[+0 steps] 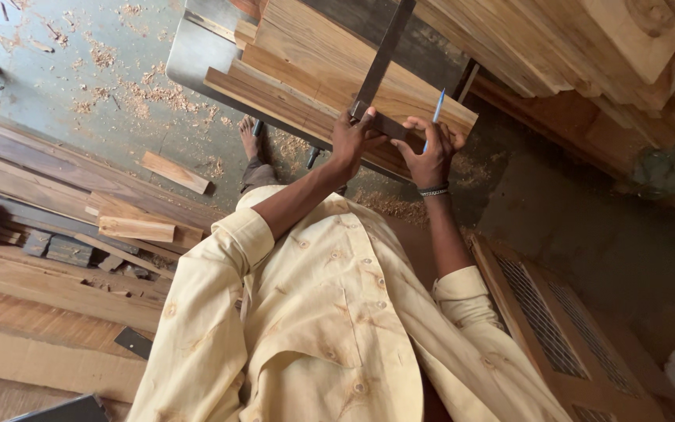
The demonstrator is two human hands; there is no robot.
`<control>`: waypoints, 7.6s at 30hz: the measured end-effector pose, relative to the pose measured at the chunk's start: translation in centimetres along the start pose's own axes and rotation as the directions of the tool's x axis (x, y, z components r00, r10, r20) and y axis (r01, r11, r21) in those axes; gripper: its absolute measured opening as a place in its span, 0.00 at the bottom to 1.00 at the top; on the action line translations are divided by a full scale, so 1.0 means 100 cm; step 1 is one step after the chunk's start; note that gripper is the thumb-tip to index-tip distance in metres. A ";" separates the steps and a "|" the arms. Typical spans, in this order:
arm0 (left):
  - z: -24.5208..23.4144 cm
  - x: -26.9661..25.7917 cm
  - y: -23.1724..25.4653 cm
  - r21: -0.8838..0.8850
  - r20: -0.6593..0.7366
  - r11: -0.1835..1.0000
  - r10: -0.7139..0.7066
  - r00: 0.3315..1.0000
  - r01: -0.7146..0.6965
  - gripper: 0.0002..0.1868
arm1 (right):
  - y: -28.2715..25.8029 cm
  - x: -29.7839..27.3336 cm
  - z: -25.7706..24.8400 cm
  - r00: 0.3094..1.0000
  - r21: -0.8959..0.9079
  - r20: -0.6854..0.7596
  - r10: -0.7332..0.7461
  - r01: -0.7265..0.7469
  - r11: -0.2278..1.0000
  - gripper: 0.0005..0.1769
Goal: The person uses a metal square and a blue pencil to mark straight lines on multiple wooden planks. They repeatedly position the square on the wood, draw a line, and then move to the next plank or side to continue the marking process.
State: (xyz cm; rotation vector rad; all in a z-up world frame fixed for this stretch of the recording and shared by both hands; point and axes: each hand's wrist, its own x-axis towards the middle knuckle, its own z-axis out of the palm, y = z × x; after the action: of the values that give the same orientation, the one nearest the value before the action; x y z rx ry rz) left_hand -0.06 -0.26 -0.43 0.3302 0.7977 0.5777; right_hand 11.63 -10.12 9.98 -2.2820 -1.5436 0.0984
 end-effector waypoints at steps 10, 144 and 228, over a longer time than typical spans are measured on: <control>0.007 -0.003 0.009 0.026 -0.055 0.999 -0.046 0.997 0.047 0.22 | 0.009 0.052 0.010 0.963 0.723 0.156 0.221 -0.264 0.639 0.31; -0.020 -0.002 0.062 0.034 -0.299 0.997 0.082 0.951 -0.075 0.25 | -0.038 0.066 0.026 0.960 0.441 0.230 -0.158 0.042 0.897 0.38; 0.026 0.014 0.072 0.730 0.682 0.048 0.004 0.731 -0.682 0.38 | 0.032 -0.050 -0.053 0.852 0.179 0.048 0.522 -0.521 0.834 0.29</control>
State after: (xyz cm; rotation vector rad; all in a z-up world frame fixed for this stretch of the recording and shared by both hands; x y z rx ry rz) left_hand 0.06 6.17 4.02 2.0021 0.3955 0.2901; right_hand 13.88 -17.09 12.98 -2.4776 -0.8214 0.3699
